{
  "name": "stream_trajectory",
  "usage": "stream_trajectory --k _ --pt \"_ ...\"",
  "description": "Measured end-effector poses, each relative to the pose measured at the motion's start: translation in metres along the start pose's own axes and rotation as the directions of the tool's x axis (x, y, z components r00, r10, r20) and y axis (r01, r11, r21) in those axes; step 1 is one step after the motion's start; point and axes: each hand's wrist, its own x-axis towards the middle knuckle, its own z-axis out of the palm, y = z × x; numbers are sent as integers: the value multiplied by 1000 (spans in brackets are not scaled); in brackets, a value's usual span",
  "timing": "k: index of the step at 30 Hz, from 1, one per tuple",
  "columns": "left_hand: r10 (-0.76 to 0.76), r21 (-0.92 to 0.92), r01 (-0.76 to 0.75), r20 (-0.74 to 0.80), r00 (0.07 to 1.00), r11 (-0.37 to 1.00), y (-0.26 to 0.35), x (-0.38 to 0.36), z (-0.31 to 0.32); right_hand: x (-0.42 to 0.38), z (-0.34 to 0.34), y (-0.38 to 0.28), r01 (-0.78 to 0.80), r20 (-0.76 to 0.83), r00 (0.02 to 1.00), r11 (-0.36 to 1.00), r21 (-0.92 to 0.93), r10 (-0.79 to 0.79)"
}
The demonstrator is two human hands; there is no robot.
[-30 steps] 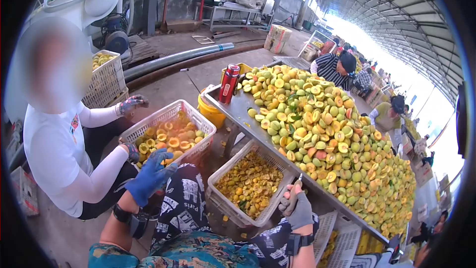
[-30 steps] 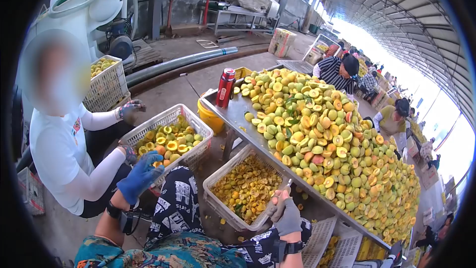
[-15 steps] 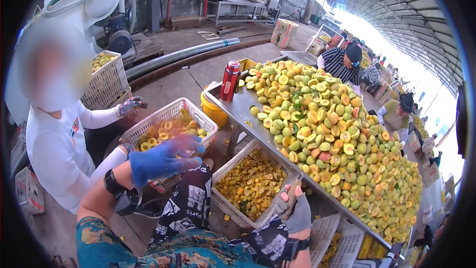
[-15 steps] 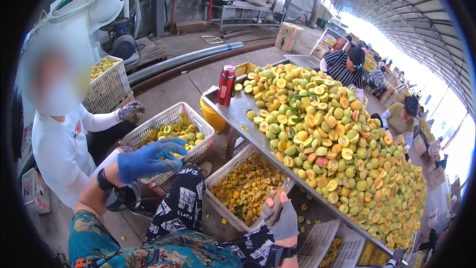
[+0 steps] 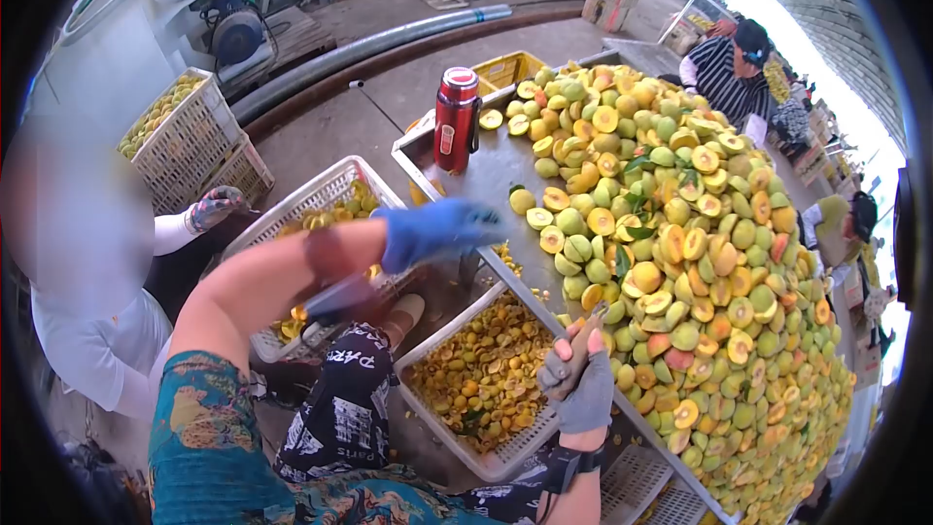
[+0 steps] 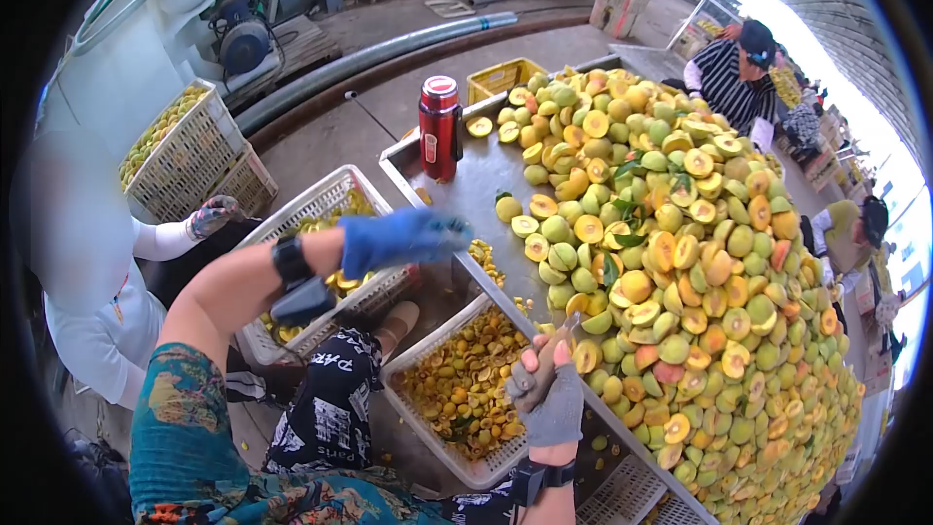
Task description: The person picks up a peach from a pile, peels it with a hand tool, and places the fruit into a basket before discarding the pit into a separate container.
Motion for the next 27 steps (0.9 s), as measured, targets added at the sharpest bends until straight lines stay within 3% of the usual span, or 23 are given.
stream_trajectory --k 1,3,4,5,6,7,8,9,11,12,13,17,18,19,21,22,23,25,27 --pt "11 -43 -12 -33 999 999 6 27 -7 13 -4 -4 -19 -12 1000 1000 6 20" --pt "115 -37 -122 -151 982 992 -3 86 -26 36 -16 -9 23 118 993 999 33 -27" --pt "340 -153 -381 -239 910 912 -19 125 -32 41 -18 -13 32 107 994 999 31 -35" --pt "238 -184 -300 -297 925 936 -23 156 -42 43 -21 -16 4 59 998 999 50 -7" --pt "716 424 -583 -305 628 693 -25 181 -59 45 -24 -21 53 50 997 997 60 -56" --pt "970 844 -522 10 244 122 -29 201 -73 48 -30 -25 90 43 995 994 60 -93" --pt "673 491 -475 -398 623 730 -27 234 -76 54 -43 -30 92 67 993 991 94 -99" --pt "137 -49 -187 -504 853 981 -17 266 -83 59 -56 -34 81 71 994 992 99 -88" --pt "358 177 -316 -573 737 932 -34 313 -106 63 -80 -48 157 65 985 987 13 -158" --pt "372 281 -245 -642 671 928 -36 334 -112 66 -89 -54 189 31 981 981 43 -191" --pt "160 38 -182 -671 724 983 -7 331 -107 67 -95 -59 212 -8 977 975 71 -212" --pt "186 118 -145 -721 668 982 -2 393 -114 71 -84 -71 246 -47 968 969 15 -245" --pt "209 162 -133 -719 663 978 0 406 -116 74 -88 -72 222 -28 975 972 81 -221" --pt "213 162 -138 -714 666 977 0 418 -117 73 -91 -72 229 -32 973 970 82 -227" --pt "248 295 -56 -666 704 954 1 446 -126 69 -85 -78 111 -34 994 961 252 -106" --pt "218 277 -52 -613 759 960 -1 459 -132 70 -85 -81 93 -50 995 989 111 -88" --pt "219 276 -57 -602 768 960 -1 470 -134 70 -89 -82 101 -63 994 988 116 -94" --pt "95 394 136 -514 852 909 -2 488 -134 69 -96 -81 82 -49 995 997 -7 -82" --pt "-30 183 116 -413 910 976 -12 492 -127 68 -96 -84 72 -52 996 997 -23 -73"
